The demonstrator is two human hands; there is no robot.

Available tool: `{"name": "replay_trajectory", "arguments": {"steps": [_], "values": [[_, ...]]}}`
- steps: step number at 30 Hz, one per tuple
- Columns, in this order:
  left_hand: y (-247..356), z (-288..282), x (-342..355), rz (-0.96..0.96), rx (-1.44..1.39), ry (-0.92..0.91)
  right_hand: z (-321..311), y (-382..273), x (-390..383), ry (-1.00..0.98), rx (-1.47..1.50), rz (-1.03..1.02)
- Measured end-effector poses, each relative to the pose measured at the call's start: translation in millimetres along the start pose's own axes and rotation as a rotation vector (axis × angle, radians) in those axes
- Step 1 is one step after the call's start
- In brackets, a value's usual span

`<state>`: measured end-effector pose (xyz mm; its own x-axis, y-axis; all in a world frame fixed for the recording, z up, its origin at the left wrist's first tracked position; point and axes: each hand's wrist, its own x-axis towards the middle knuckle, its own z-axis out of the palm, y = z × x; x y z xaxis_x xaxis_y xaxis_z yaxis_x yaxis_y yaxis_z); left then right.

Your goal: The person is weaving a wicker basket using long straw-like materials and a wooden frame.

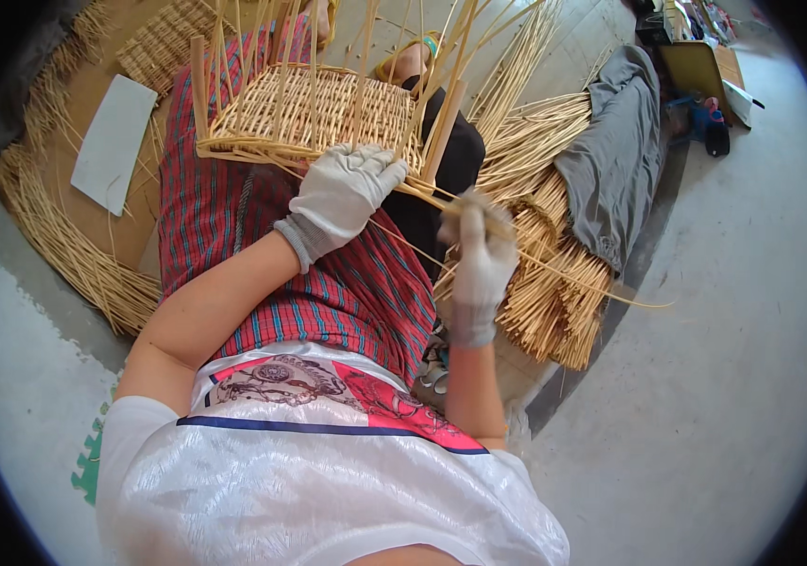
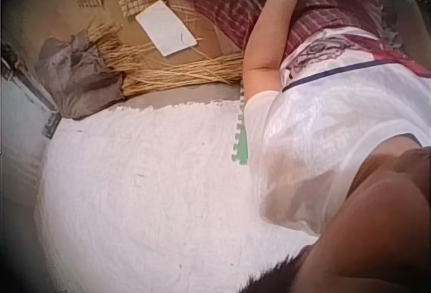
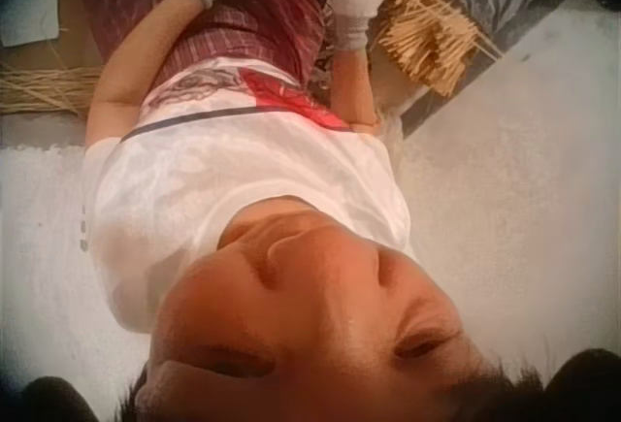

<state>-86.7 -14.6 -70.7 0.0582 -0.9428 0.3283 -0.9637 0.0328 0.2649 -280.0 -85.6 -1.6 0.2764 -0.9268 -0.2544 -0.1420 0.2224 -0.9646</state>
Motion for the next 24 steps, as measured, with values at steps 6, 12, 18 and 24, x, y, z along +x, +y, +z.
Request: {"name": "replay_trajectory", "arguments": {"steps": [6, 12, 18, 24], "values": [[8, -4, 15, -0.100, 0.057, -0.091, 47, -34, 135, -0.391, -0.379, -0.367], [3, -30, 30, -0.150, 0.125, -0.008, 100, -70, 131, -0.066, -0.873, -0.725], [-27, -74, 49, -0.190, -0.028, -0.217, 80, -95, 82, -0.330, -1.058, -0.577], [0, -82, 39, -0.157, 0.135, 0.071, 46, -58, 76, -0.375, -1.260, -0.900]]}}
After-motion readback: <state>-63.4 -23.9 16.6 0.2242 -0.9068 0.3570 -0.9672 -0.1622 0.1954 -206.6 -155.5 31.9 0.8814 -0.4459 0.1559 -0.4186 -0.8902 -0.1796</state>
